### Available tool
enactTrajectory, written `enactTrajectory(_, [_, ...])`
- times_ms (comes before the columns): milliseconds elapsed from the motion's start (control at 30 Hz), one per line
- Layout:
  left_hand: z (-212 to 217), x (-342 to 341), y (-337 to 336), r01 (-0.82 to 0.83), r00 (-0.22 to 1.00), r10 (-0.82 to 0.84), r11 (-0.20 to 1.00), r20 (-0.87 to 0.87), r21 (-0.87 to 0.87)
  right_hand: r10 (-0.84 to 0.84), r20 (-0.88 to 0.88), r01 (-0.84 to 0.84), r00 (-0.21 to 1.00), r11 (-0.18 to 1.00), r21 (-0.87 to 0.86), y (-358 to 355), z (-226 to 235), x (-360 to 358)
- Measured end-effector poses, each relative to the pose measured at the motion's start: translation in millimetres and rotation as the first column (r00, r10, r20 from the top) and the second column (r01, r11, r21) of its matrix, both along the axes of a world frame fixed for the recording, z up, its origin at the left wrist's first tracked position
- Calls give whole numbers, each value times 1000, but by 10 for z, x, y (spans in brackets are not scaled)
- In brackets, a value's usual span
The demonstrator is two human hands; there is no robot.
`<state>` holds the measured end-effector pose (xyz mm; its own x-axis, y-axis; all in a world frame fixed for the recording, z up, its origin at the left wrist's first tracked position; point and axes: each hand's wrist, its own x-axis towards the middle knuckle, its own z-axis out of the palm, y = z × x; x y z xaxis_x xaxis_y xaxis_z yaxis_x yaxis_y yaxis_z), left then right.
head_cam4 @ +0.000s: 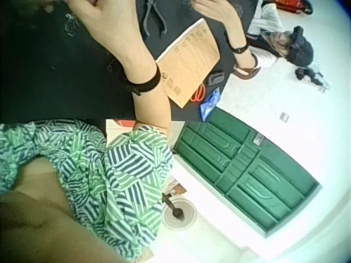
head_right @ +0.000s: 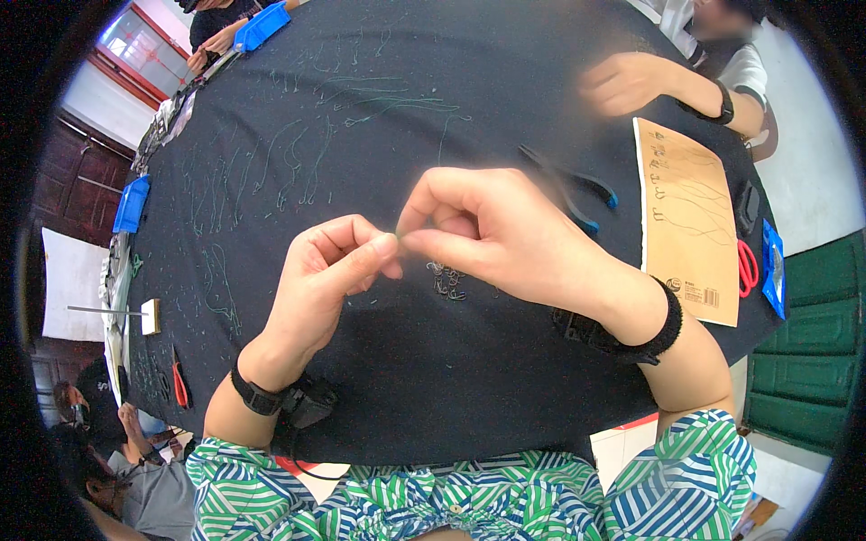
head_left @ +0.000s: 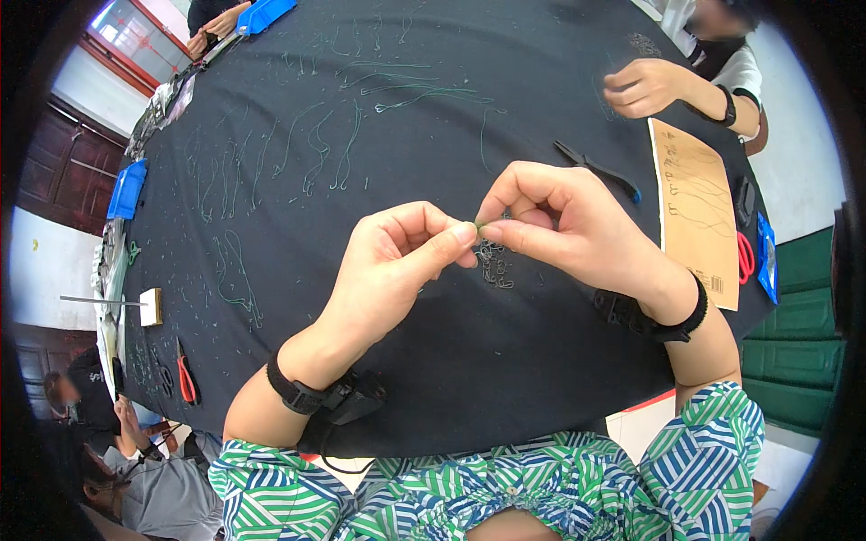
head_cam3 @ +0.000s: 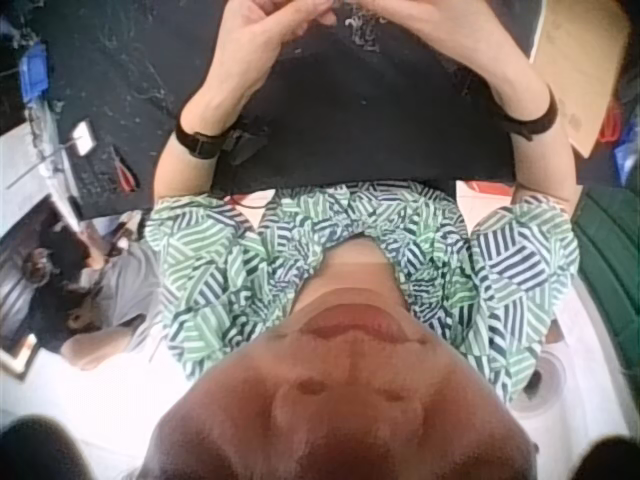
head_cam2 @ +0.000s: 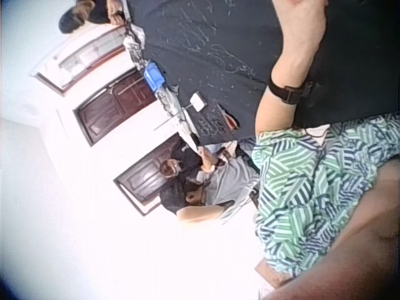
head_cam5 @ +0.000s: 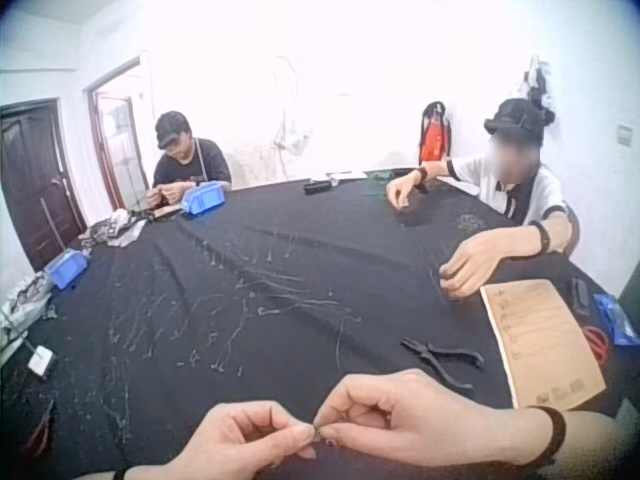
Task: The person threads thin green line through a series of small metal clips and hooks by hand on a black table. The person uses pliers to secure the small metal components to the line.
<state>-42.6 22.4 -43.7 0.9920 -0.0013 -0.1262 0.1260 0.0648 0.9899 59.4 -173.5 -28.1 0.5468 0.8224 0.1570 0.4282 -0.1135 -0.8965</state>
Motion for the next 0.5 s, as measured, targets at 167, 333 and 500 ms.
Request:
enactTrajectory(167, [-27,9,-3,-10,1000,10,1000,27,3,-10,0,10,1000,1000,-12,4,12,-6])
enactTrajectory(333, [-34,2,-10,-19,996,10,995,88,102,-25,321,43,947,998,-50,-15,77,15])
enactTrajectory(500, [-63,10,58,-40,987,21,993,161,115,-85,458,134,885,988,-77,-285,302,244])
